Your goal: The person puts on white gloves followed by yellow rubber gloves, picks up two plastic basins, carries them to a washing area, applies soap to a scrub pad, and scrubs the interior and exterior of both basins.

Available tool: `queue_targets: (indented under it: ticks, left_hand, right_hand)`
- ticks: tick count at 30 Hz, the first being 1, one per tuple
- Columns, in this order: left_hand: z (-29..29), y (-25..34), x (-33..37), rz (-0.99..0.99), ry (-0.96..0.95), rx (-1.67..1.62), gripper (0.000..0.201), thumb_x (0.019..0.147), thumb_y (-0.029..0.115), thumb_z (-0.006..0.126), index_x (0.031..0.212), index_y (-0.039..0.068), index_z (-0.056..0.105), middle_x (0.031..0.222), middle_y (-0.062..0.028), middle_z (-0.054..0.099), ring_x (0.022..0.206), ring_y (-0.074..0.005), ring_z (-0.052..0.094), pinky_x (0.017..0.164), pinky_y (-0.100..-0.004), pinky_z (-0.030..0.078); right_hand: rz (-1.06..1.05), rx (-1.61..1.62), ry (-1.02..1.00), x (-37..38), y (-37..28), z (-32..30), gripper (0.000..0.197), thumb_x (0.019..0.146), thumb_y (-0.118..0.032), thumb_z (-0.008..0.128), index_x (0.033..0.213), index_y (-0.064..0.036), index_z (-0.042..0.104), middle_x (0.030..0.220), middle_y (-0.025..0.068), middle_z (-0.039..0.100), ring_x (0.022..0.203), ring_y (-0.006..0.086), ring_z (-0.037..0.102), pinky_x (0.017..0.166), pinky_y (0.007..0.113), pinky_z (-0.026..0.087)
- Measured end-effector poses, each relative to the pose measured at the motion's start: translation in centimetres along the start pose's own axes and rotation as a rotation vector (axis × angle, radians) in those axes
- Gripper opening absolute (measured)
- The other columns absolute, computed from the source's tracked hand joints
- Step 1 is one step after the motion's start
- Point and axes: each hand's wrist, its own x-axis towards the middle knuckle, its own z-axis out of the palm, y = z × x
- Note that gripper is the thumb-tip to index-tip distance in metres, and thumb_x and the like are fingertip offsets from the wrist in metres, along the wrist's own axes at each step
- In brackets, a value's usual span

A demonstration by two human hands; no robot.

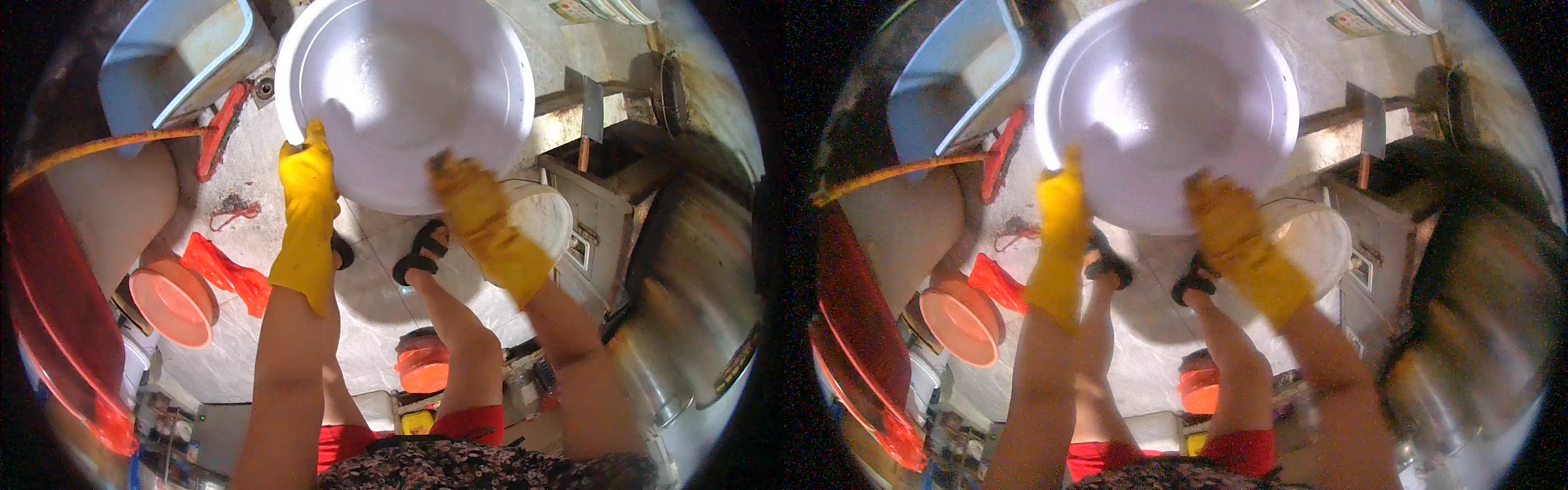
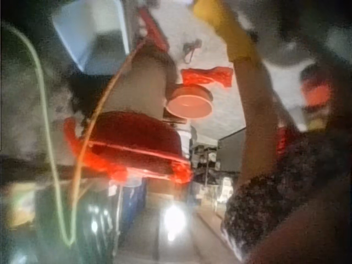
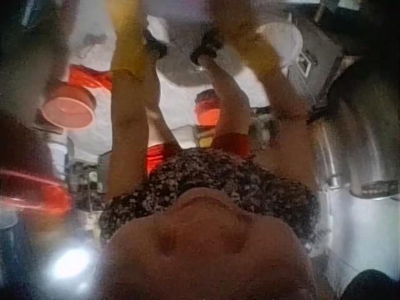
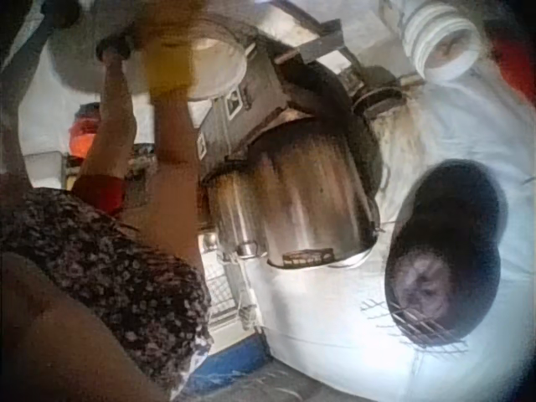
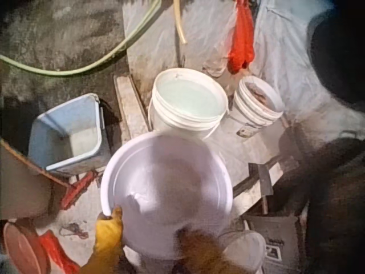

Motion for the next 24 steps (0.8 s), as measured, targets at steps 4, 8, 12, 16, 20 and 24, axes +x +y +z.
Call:
queue_targets:
  ticks: [4, 8, 12, 16, 20, 24]
  left_hand:
    - [0.6, -1.1, 0.7, -0.048, 0.079, 0.031, 0.048, 0.098, 0.044, 0.068, 0.115, 0.000, 0.061, 0.078, -0.0092, 0.064, 0.056, -0.0207, 0.056, 0.045, -0.0371, 0.043]
    - [-1.3, -1.3, 3.1, -0.026, 0.006, 0.078, 0.048, 0.097, 0.043, 0.069, 0.114, -0.002, 0.063, 0.082, -0.0110, 0.067, 0.066, -0.0217, 0.061, 0.054, -0.0381, 0.048]
    - [-3.4, 4.2, 4.3, 0.115, -0.179, 0.374, 0.053, 0.095, 0.039, 0.070, 0.121, -0.007, 0.063, 0.094, -0.0161, 0.072, 0.077, -0.0247, 0.067, 0.067, -0.0376, 0.053]
    - [-3.7, 5.4, 8.4, 0.085, -0.396, 0.281, 0.060, 0.092, 0.035, 0.076, 0.129, -0.009, 0.059, 0.106, -0.0210, 0.072, 0.087, -0.0259, 0.069, 0.074, -0.0377, 0.056]
    - [-4.0, 3.9, 7.2, 0.258, -0.303, 0.135, 0.100, 0.080, 0.034, 0.088, 0.152, -0.009, 0.034, 0.119, -0.0247, 0.068, 0.100, -0.0291, 0.069, 0.083, -0.0386, 0.058]
    - [-0.2, -3.3, -2.0, 0.336, -0.101, -0.215, 0.077, 0.093, 0.028, 0.079, 0.150, -0.002, 0.037, 0.131, -0.0181, 0.061, 0.117, -0.0224, 0.059, 0.099, -0.0344, 0.049]
  right_hand:
    - [0.013, 0.273, 0.186, 1.9, -11.2, -4.0, 0.059, 0.082, -0.011, 0.066, 0.140, -0.0121, 0.055, 0.145, 0.0180, 0.053, 0.106, 0.0382, 0.063, 0.077, 0.048, 0.058]
    - [-0.081, 0.119, 0.317, -0.2, -8.9, -0.7, 0.058, 0.087, -0.015, 0.063, 0.144, -0.0163, 0.053, 0.148, 0.0163, 0.051, 0.114, 0.0381, 0.060, 0.076, 0.047, 0.058]
    - [-0.197, -0.273, 0.181, -3.0, 5.3, 1.5, 0.057, 0.090, -0.017, 0.061, 0.146, -0.0190, 0.054, 0.148, 0.0142, 0.051, 0.118, 0.0372, 0.059, 0.075, 0.047, 0.058]
    - [-0.062, -0.282, -0.135, 7.8, 11.0, -3.1, 0.047, 0.089, -0.015, 0.062, 0.136, -0.0115, 0.059, 0.127, 0.0152, 0.065, 0.102, 0.0354, 0.068, 0.078, 0.042, 0.059]
    - [0.030, -0.312, 0.206, 16.5, 9.4, 1.6, 0.049, 0.087, -0.017, 0.067, 0.135, -0.0112, 0.061, 0.135, 0.0139, 0.060, 0.119, 0.0289, 0.062, 0.091, 0.044, 0.056]
    - [0.051, 0.091, 0.037, 19.3, 4.1, 7.9, 0.041, 0.093, -0.019, 0.062, 0.132, -0.0078, 0.064, 0.140, 0.0202, 0.058, 0.127, 0.0342, 0.057, 0.102, 0.045, 0.050]
